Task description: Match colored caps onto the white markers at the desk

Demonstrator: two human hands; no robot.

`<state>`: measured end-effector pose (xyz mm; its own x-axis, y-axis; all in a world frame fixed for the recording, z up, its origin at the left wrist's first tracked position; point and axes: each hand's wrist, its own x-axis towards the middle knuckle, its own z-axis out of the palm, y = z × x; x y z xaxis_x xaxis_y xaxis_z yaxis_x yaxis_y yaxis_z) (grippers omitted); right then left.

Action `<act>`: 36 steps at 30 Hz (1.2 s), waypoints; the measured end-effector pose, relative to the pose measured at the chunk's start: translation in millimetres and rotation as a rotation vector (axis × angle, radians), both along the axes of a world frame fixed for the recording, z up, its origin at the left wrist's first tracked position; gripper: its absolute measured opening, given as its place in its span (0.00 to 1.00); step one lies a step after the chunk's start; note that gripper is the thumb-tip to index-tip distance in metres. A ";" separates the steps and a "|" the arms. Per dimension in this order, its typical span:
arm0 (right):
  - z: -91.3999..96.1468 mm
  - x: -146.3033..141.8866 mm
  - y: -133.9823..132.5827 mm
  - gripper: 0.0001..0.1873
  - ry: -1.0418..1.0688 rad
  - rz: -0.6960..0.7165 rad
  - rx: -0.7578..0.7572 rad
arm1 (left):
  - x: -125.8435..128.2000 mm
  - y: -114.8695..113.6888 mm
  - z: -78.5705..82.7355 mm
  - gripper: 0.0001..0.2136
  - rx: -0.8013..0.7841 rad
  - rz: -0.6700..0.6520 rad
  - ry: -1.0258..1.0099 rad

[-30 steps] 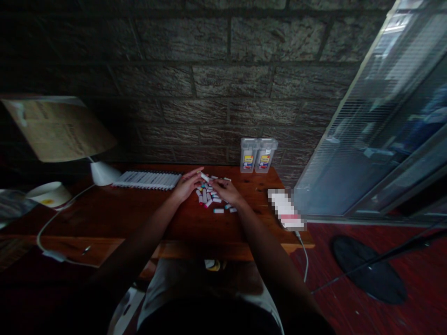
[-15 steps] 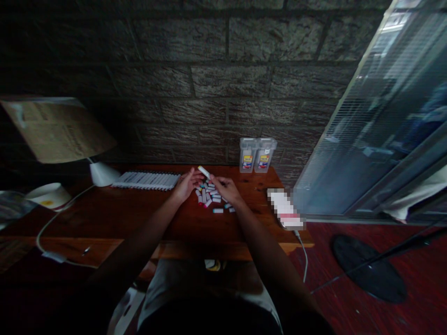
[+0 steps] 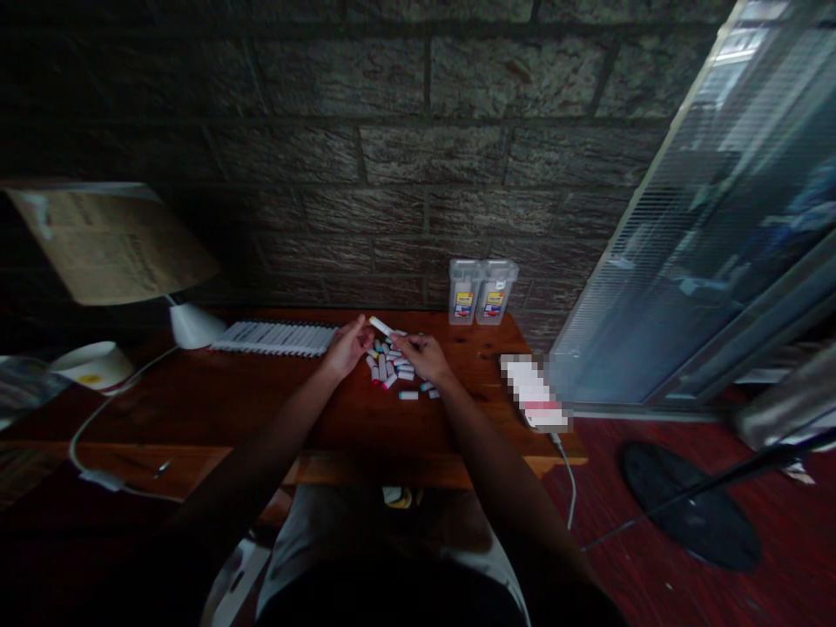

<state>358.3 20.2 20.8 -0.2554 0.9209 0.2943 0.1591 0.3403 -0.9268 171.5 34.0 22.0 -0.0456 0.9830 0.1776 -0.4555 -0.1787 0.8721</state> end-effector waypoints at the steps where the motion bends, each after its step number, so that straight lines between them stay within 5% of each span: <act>1: -0.5 0.1 0.3 0.28 0.004 -0.003 0.005 | -0.2 0.0 -0.7 0.17 0.007 -0.008 0.001; 10: -8.6 -2.8 1.4 0.22 -0.006 -0.002 0.142 | -0.1 1.1 -10.1 0.15 0.030 -0.064 0.149; 21: 4.4 0.0 2.9 0.24 0.380 -0.082 -0.179 | -1.6 3.6 -9.6 0.14 0.041 0.013 0.087; 36: -1.1 -1.7 8.8 0.27 0.496 -0.060 -0.233 | -4.9 8.3 -4.0 0.19 -0.070 0.167 -0.090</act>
